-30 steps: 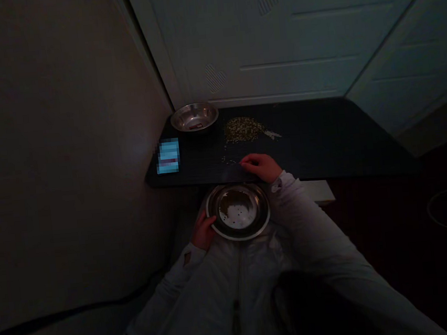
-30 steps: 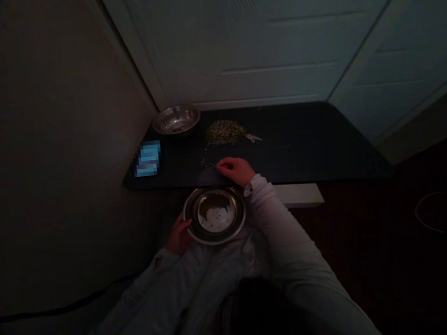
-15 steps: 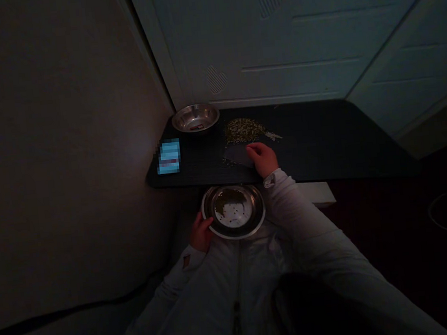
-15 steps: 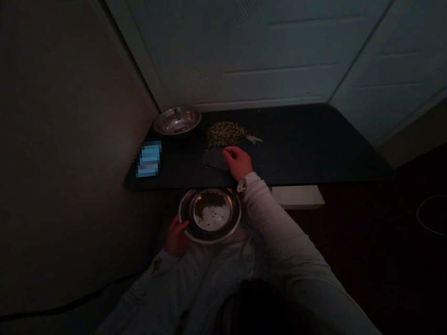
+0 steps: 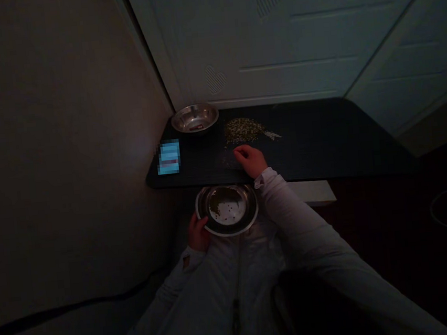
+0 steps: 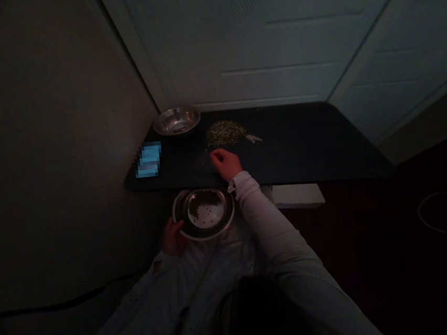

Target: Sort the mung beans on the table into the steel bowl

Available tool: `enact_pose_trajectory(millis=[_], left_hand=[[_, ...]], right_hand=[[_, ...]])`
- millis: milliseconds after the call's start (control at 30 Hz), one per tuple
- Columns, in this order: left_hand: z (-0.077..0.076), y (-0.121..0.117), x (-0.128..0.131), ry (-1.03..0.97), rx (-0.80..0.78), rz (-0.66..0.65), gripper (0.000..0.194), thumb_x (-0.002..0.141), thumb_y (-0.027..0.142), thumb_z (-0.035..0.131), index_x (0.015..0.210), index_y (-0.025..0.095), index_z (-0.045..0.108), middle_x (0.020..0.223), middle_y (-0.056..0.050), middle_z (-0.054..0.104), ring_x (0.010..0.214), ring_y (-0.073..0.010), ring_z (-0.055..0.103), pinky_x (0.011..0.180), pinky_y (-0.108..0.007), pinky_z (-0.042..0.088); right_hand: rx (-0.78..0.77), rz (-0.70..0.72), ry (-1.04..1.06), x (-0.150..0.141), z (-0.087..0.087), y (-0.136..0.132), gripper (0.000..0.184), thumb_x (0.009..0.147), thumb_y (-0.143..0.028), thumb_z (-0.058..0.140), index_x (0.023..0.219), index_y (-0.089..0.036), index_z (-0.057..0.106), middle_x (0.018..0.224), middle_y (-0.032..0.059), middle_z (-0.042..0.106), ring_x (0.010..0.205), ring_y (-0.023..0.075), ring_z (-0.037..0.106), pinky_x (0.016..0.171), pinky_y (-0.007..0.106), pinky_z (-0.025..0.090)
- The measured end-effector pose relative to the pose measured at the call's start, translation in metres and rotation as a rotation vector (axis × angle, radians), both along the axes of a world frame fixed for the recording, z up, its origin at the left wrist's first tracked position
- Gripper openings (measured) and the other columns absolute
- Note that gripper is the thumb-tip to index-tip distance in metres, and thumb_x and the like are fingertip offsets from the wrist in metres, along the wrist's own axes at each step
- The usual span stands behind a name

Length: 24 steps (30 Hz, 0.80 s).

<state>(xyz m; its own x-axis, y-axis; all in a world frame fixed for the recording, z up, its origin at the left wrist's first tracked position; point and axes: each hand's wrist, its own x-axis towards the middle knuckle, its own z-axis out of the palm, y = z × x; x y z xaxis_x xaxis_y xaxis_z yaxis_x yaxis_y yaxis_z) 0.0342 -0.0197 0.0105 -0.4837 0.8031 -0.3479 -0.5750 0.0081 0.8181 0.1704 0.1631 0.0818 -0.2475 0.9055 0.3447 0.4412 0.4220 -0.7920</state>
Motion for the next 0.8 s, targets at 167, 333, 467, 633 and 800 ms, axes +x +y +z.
enact_pose_trajectory(millis=[167,333,467,633,800], left_hand=[[0.0,0.001,0.001,-0.049,-0.013,0.015,0.037,0.051,0.018,0.062,0.087,0.022,0.059,0.075,0.002,0.065,0.077,-0.0166,0.058,0.071,-0.029,0.042],[-0.004,0.002,-0.001,-0.071,-0.013,0.016,0.038,0.05,0.016,0.062,0.088,0.021,0.059,0.073,0.002,0.065,0.075,-0.0166,0.058,0.071,-0.03,0.042],[-0.001,0.001,0.0,-0.07,-0.008,0.011,0.035,0.051,0.015,0.062,0.086,0.022,0.059,0.073,0.003,0.065,0.075,-0.0159,0.058,0.072,-0.029,0.041],[0.004,0.002,0.002,-0.053,-0.016,0.02,0.031,0.051,0.015,0.062,0.081,0.02,0.06,0.073,0.002,0.065,0.076,-0.0165,0.058,0.072,-0.029,0.041],[0.001,0.003,0.001,-0.09,-0.02,0.031,0.034,0.05,0.015,0.062,0.083,0.021,0.06,0.074,0.002,0.065,0.077,-0.0166,0.057,0.073,-0.029,0.041]], right_hand=[[-0.008,0.003,0.013,0.0,0.0,0.0,0.023,0.07,-0.033,0.043,0.078,-0.017,0.059,0.066,-0.0001,0.058,0.06,0.0107,0.049,0.059,0.023,0.038],[0.004,0.02,0.009,0.001,0.0,-0.001,0.023,0.071,-0.032,0.043,0.078,-0.017,0.059,0.068,0.0005,0.058,0.062,0.0108,0.05,0.06,0.023,0.039],[-0.009,0.05,0.001,0.004,-0.002,-0.003,0.022,0.071,-0.032,0.043,0.08,-0.017,0.058,0.069,0.0006,0.059,0.062,0.0109,0.051,0.061,0.023,0.039],[0.0,0.118,-0.052,0.006,-0.006,-0.007,0.023,0.072,-0.032,0.044,0.083,-0.017,0.058,0.071,0.0018,0.059,0.064,0.0118,0.052,0.062,0.024,0.04],[-0.026,0.213,-0.127,0.005,-0.004,-0.011,0.022,0.071,-0.032,0.046,0.083,-0.019,0.058,0.071,0.0013,0.06,0.064,0.0117,0.052,0.061,0.024,0.039]])
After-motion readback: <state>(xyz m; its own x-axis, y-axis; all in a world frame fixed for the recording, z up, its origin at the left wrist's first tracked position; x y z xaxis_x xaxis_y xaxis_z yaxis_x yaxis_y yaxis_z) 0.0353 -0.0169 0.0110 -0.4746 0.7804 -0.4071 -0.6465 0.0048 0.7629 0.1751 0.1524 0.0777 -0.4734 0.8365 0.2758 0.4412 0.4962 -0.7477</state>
